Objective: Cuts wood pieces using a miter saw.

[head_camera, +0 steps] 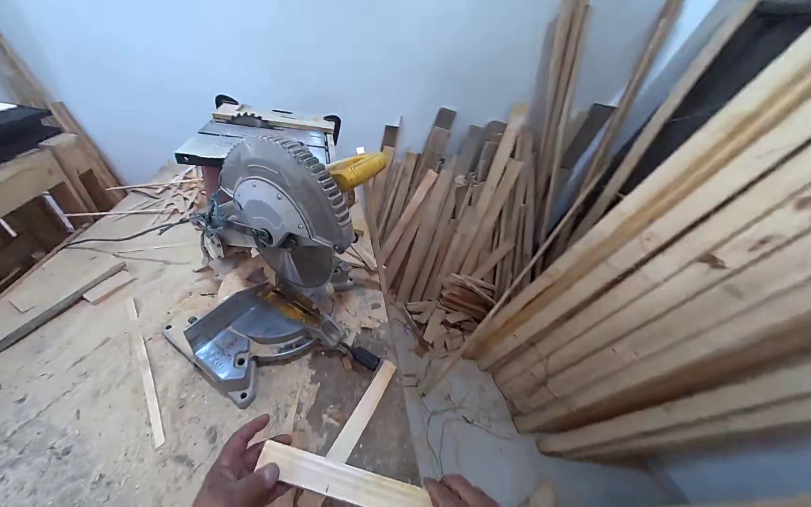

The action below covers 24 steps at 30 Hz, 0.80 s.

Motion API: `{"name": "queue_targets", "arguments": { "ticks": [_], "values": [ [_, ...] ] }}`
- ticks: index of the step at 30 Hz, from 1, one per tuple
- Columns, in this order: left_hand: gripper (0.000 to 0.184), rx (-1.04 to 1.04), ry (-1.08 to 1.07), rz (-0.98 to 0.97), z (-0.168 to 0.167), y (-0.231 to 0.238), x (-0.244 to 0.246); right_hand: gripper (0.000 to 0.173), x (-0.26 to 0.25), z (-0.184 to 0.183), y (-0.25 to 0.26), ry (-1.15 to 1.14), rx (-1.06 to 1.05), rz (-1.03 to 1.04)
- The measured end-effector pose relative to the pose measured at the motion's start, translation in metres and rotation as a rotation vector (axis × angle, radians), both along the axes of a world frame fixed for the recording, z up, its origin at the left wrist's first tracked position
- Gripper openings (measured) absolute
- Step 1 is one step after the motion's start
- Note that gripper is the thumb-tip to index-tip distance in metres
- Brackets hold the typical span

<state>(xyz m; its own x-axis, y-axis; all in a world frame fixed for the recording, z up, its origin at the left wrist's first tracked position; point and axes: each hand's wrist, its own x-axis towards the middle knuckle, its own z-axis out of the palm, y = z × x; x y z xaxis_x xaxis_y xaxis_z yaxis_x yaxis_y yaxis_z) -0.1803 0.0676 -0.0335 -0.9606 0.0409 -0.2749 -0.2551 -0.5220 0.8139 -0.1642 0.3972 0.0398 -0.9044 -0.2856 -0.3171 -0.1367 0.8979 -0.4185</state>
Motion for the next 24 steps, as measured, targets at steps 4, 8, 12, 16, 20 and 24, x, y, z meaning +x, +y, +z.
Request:
{"name": "queue_targets", "arguments": {
  "ticks": [4,8,12,16,20,24],
  "values": [
    [0.050,-0.566,0.182,0.049,0.001,-0.011,-0.029,0.042,-0.133,-0.006,0.008,0.153,0.007,0.302],
    [0.050,-1.290,0.133,0.215,-0.011,-0.019,-0.071,0.040,-0.287,-0.031,-0.049,0.247,0.066,0.596],
    [0.045,-1.566,-0.061,0.290,-0.027,-0.017,-0.129,0.042,-0.392,-0.099,-0.101,0.540,-0.012,0.583],
    [0.036,-1.644,-0.117,0.370,-0.051,-0.009,-0.189,0.036,-0.391,-0.069,-0.079,0.534,-0.407,0.110],
    [0.024,-1.584,-0.171,0.491,-0.060,-0.005,-0.238,0.050,-0.383,0.040,-0.030,1.053,-0.662,0.183],
    [0.025,-1.563,-0.264,0.523,-0.058,-0.009,-0.269,0.085,-0.417,0.166,-0.064,1.110,-0.216,0.578]
  ]
}}
